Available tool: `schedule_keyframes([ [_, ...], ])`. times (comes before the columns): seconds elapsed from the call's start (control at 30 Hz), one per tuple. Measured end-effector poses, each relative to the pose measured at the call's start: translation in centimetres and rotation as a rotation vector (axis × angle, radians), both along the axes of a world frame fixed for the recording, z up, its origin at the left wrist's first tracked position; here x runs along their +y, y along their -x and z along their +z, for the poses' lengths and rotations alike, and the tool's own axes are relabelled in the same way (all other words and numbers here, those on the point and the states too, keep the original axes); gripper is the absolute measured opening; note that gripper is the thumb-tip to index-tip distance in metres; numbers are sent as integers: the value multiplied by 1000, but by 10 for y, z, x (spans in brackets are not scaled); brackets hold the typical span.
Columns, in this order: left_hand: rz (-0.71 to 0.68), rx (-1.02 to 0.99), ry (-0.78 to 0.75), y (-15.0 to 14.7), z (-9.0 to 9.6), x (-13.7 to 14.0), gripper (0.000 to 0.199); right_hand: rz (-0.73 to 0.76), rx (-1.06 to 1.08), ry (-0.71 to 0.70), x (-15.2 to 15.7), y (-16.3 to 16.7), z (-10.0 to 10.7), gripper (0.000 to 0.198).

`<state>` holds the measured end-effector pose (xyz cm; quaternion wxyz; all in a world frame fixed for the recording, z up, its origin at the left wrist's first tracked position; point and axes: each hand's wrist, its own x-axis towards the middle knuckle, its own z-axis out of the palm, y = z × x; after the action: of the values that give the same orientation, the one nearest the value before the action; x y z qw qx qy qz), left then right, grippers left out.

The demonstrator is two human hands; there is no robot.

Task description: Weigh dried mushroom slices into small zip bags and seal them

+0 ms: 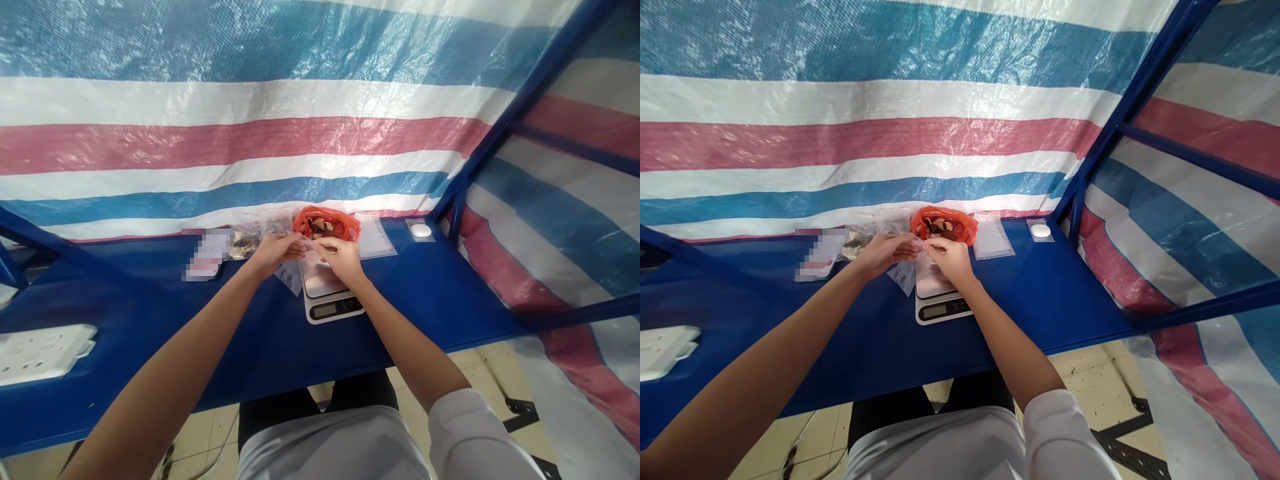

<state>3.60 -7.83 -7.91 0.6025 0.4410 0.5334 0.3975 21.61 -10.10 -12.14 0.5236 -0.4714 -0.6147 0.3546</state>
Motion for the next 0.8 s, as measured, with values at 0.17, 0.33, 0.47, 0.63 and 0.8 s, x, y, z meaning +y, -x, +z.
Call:
schedule_keyframes([
  [0.17,-43,-14,-21,3,-3,-5,22,114,58,139,4,-9,15,34],
  [0.33,-51,74,-109,0,-4,-7,31,153,-62,190,16,-10,25,32],
  [0.47,-73,100,-136,0,-5,-6,39,231,-125,166,22,-10,22,27],
  [0.63,-161,100,-164,2,-7,-7,39,291,-115,157,24,-11,18,16],
  [0.8,-174,240,-233,6,-6,-6,33,215,-120,146,25,-10,20,9],
])
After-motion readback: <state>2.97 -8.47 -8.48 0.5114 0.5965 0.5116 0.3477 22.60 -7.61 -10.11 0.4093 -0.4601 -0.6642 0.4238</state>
